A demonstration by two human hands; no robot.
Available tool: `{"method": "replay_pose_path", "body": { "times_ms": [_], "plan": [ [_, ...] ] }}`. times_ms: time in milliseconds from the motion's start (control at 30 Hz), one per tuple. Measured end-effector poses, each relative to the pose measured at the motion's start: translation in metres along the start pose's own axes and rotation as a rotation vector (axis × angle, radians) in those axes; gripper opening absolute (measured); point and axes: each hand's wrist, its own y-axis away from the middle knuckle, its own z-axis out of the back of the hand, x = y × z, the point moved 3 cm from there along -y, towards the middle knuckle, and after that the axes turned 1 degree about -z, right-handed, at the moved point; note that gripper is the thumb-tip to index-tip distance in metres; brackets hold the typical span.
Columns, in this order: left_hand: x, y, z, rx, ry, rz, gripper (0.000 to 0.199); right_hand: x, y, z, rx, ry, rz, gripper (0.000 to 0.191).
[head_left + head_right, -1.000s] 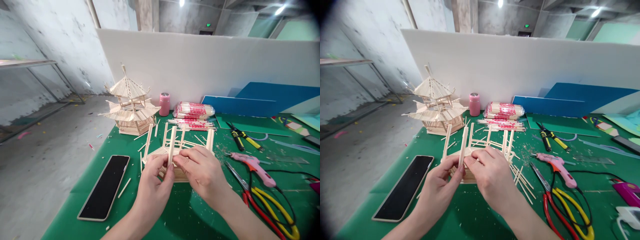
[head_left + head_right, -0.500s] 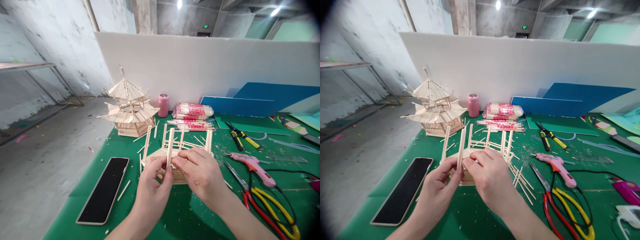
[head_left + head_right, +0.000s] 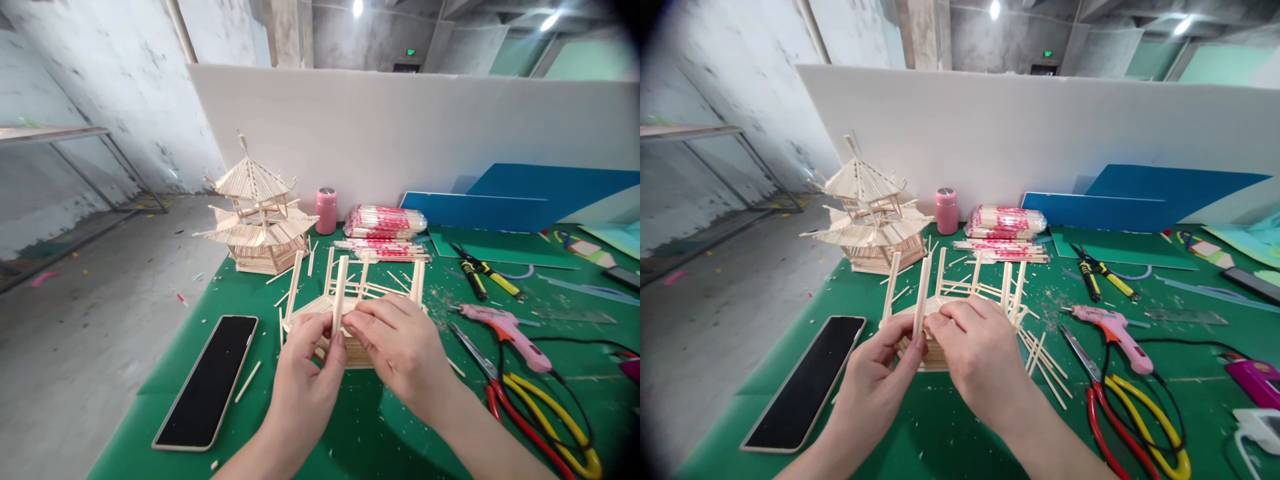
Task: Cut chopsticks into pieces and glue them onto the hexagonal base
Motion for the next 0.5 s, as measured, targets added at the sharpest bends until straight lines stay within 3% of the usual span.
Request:
{"method": "replay_pose_path", "body": {
  "times_ms": [300, 500],
  "plan": [
    [0.0, -0.001, 0.0, -0.007, 0.013, -0.012, 0.011, 0.001, -0.001, -0.002, 0.001, -0.004, -0.011, 0.017],
    [0.003, -0.001, 0.005, -0.011, 0.076, 0.051, 0.015, 0.001, 0.006, 0.02, -0.081, -0.082, -0.068, 0.027]
  ]
}}
